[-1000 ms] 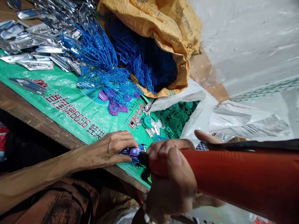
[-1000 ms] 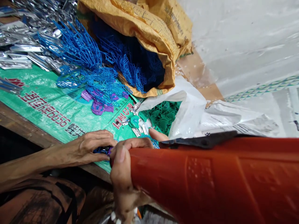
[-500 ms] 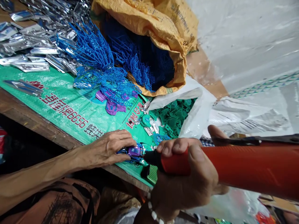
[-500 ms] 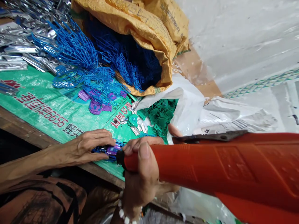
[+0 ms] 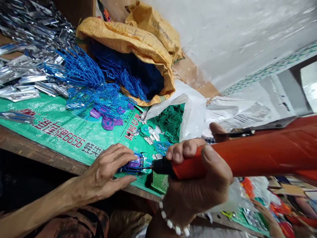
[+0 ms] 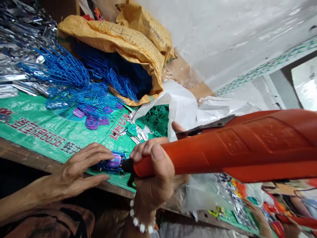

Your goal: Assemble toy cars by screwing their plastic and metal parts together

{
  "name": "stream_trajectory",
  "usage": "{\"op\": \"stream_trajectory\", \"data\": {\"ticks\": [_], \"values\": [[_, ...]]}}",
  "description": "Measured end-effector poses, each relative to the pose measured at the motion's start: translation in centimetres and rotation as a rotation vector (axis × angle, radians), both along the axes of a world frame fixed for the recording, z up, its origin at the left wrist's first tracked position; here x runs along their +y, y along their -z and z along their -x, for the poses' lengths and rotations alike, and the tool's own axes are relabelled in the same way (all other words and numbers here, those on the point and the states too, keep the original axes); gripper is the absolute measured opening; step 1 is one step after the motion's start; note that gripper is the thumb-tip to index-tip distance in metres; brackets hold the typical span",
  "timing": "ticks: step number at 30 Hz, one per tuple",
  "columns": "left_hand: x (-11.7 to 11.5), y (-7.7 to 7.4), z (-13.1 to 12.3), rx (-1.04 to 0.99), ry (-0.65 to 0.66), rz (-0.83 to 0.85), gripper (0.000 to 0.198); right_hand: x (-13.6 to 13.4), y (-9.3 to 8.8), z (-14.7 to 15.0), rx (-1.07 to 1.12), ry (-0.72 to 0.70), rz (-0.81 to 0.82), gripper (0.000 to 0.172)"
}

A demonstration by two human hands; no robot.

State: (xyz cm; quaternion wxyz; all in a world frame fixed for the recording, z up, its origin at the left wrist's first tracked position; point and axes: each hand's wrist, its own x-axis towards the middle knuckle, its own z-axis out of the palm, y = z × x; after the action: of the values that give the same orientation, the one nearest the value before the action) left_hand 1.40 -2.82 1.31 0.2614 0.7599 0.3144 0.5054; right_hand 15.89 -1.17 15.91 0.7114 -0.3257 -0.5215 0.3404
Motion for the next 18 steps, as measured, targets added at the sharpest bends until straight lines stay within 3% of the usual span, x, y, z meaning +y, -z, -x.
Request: {"op": "stream_trajectory", "data": {"ticks": [4, 8, 11, 13, 18], "values": [[-0.8, -1.0, -1.0, -0.212, -0.043, 0.069, 0.022, -0.1, -0.4, 0.2, 0.002, -0.029, -0.030, 0.014], [-0.9, -2.1, -1.1, -0.327, 0.047, 0.281, 0.006, -0.2, -0.6, 0.8, 0.022, -0.076, -0.053, 0.014], [-0.7, -2.6, -0.6, -0.314, 0.060, 0.378, 0.013, -0.2, -0.7, 1.3, 0.049, -0.082, -0.051, 0.013], [-0.6, -2.4, -0.3, -0.264, 0.041, 0.361, 0.017, -0.1, -0.8, 1.5, 0.075, -0.064, -0.030, 0.013], [0.1, -0.9, 0.0, -0.136, -0.074, 0.105, 0.015, 0.3, -0.9, 2.0, 0.099, -0.049, -0.002, 0.018]]}}
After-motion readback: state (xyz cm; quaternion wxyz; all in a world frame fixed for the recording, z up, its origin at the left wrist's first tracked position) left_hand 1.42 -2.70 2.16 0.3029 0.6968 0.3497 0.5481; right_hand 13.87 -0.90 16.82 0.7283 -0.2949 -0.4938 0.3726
